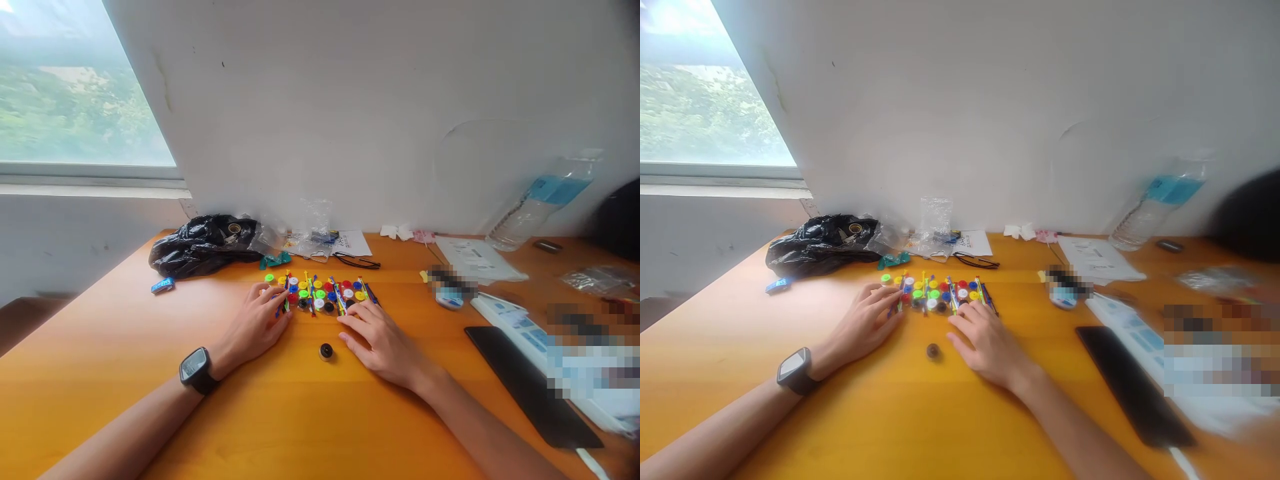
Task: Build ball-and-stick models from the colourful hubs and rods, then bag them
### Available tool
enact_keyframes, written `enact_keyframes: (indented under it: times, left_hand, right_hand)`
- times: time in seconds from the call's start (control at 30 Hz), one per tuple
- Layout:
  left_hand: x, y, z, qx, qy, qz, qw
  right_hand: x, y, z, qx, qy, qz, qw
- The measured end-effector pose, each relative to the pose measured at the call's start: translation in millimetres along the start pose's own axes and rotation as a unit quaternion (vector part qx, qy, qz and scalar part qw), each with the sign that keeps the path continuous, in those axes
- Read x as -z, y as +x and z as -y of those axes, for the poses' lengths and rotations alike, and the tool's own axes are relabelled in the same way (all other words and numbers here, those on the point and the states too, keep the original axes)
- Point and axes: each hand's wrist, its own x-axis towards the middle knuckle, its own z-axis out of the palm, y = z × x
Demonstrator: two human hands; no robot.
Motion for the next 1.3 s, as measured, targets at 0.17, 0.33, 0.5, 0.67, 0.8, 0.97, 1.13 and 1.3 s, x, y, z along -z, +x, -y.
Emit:
enact_keyframes:
  times: [0.17,0.33,0.5,0.67,0.8,0.97,1.13,1.3]
  left_hand:
    - [0.5,-1.3,-0.1,0.006,0.003,-0.01,1.0]
    - [1.7,-1.4,-1.1,0.008,0.013,0.01,1.0]
    - [1.4,-1.5,-0.7,0.006,0.007,0.014,1.0]
    - [1.4,-2.4,-0.2,0.002,-0.002,-0.003,1.0]
    - [1.8,-2.5,-0.7,0.001,-0.006,-0.009,1.0]
    - [2.9,-2.4,-2.6,0.0,-0.009,-0.035,0.999]
    - [3.5,-1.5,-3.8,0.013,-0.005,-0.029,0.999]
    - [2.4,-0.9,-2.9,0.01,-0.008,-0.019,1.0]
  right_hand:
    - [0.2,0.2,0.3,-0.004,0.002,0.001,1.0]
    - [0.2,0.0,0.2,-0.005,0.004,0.011,1.0]
    - [-0.3,-0.1,-0.8,-0.005,0.006,0.005,1.0]
    - [-0.8,-0.3,-1.3,-0.005,0.003,0.001,1.0]
    - [-0.2,-0.2,-0.4,-0.003,0.005,0.002,1.0]
    - [0.8,0.0,-0.4,-0.011,0.007,0.008,1.0]
    - [1.1,-0.2,-0.7,-0.012,0.009,0.005,1.0]
    - [0.7,0.0,-0.4,-0.005,0.007,-0.002,1.0]
